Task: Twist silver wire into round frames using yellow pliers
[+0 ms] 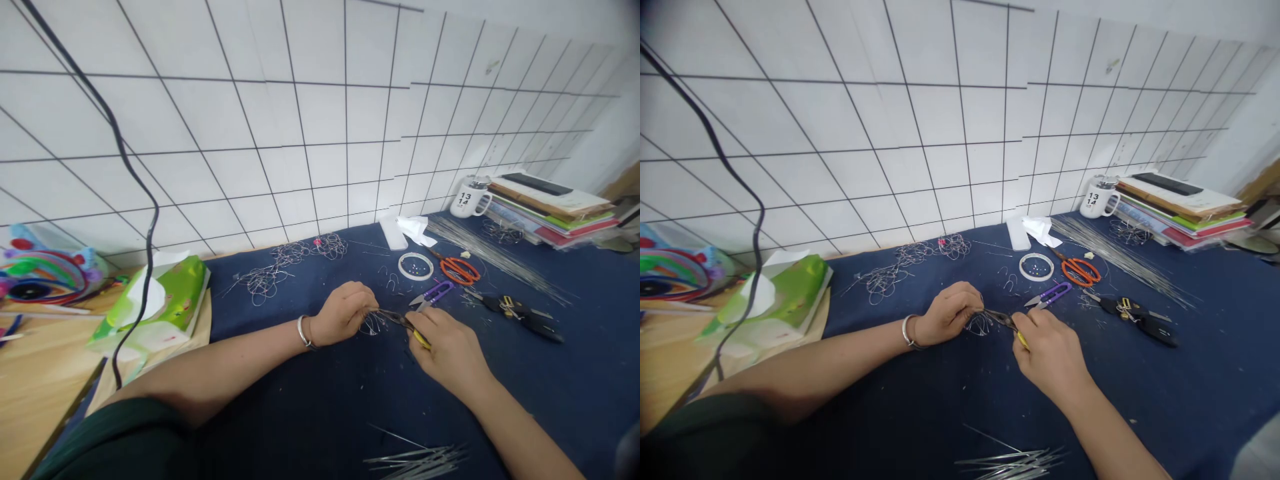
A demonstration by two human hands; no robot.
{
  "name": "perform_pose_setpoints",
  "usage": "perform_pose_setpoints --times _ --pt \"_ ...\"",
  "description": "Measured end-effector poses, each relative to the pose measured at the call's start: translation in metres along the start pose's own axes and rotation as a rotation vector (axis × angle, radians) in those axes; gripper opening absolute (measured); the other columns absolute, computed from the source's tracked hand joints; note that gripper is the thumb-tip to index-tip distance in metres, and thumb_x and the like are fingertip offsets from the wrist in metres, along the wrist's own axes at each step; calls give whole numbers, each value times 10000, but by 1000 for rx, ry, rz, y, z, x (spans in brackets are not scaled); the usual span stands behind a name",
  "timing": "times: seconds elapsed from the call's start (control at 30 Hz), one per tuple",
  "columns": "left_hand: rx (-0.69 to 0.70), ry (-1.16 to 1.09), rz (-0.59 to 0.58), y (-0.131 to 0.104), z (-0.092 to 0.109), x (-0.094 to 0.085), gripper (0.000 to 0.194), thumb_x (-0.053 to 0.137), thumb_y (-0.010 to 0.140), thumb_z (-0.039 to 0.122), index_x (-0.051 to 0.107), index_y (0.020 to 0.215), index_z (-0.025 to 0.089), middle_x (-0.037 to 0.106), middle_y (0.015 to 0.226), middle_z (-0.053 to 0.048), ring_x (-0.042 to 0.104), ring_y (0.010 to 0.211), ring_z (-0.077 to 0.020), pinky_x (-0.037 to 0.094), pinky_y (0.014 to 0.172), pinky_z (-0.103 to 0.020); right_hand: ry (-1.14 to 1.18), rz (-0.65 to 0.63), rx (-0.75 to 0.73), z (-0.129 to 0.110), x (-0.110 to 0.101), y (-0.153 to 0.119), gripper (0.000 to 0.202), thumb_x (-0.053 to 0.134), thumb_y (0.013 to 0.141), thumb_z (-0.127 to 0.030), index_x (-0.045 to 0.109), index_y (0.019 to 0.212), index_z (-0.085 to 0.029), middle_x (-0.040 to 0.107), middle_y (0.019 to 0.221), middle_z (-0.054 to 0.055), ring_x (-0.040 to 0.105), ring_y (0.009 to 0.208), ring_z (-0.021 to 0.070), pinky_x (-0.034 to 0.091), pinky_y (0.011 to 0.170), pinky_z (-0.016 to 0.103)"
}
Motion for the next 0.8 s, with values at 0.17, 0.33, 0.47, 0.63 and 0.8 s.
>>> perform_pose_setpoints --times 0.17,0.33,0.47,0.63,0.8 --pt "-21 -37 15 3 3 -1 121 402 849 157 522 830 150 589 784 -57 526 760 -136 434 723 -281 -27 -25 14 -1 1 -1 261 457 770 -206 593 991 -219 591 795 29 554 771 159 420 655 251" --pt "-61 -73 4 4 4 -2 153 377 873 198 515 829 148 576 778 -60 530 758 -132 440 714 -273 -29 -28 21 -1 1 -1 254 458 772 -209 591 988 -222 593 808 34 554 796 169 421 677 262" --pt "-115 -109 23 4 4 -3 144 391 871 205 517 829 149 563 778 -55 522 753 -131 440 706 -270 15 21 46 5 0 0 242 471 762 -213 596 970 -215 602 865 47 551 843 184 427 717 284" --pt "-168 -133 43 3 6 -3 114 421 859 194 519 822 149 556 782 -48 512 752 -126 436 716 -266 345 32 167 8 3 2 169 483 773 -257 590 897 -216 607 823 27 560 753 160 441 668 270" --pt "-247 -156 71 3 14 0 102 447 849 202 525 814 146 553 773 -39 507 727 -117 429 702 -255 775 -58 401 -7 8 7 177 552 742 -313 586 874 -199 609 766 1 563 672 132 449 612 244"
Point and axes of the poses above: each hand's wrist, its own y-axis towards the middle knuckle, its own x-axis out of the palm, z = x × y, the point moved 1 cm from there along y, towards the middle knuckle
